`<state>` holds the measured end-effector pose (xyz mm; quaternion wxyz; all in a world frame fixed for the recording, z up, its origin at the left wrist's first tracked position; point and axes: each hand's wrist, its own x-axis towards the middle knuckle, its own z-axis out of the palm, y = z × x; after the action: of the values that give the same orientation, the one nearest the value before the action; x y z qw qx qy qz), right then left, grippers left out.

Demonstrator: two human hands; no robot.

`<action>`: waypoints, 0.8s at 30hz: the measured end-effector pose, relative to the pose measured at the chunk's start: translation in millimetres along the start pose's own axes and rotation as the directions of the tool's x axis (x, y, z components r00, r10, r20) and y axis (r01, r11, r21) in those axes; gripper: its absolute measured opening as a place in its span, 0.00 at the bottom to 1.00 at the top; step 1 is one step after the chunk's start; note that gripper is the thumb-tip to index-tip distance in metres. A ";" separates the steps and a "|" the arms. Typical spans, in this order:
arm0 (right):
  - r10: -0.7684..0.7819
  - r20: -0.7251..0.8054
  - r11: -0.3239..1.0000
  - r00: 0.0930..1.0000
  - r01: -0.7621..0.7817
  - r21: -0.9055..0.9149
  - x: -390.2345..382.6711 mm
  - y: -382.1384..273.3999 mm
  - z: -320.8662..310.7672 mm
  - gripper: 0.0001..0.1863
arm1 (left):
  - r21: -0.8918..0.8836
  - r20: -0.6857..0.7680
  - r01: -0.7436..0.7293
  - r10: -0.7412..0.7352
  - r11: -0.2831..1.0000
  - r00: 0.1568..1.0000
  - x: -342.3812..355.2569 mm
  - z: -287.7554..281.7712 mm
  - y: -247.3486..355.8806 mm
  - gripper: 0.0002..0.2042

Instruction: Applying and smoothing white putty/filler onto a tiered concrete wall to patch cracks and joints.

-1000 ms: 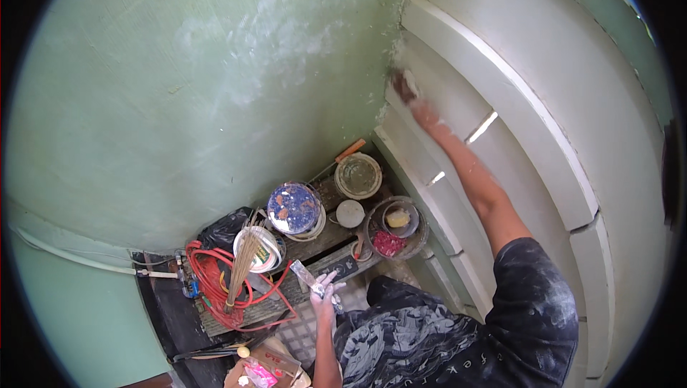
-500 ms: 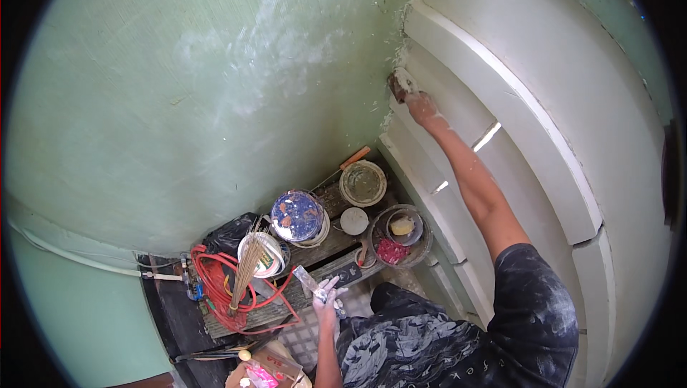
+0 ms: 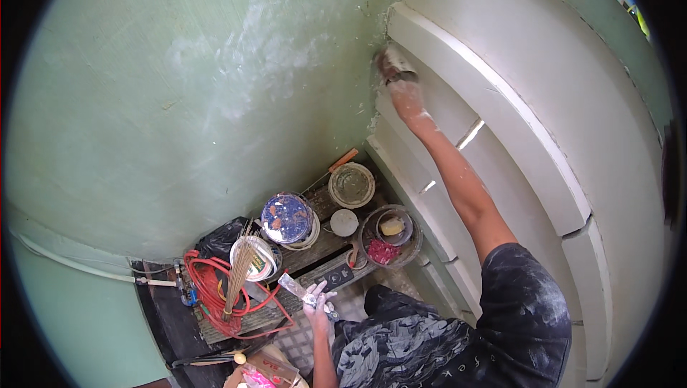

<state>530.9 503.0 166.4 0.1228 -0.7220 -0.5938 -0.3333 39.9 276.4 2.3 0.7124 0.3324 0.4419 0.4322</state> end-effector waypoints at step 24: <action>0.044 -0.084 0.996 0.995 -0.037 0.085 -99.4 16.5 -58.3 0.03 | 0.012 0.068 0.006 -0.007 1.000 0.998 -20.2 -22.5 11.6 0.19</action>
<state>519.6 388.1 151.2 0.1849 -0.7132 -0.5865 -0.3364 10.8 264.8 10.4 0.7265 0.3497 0.4210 0.4155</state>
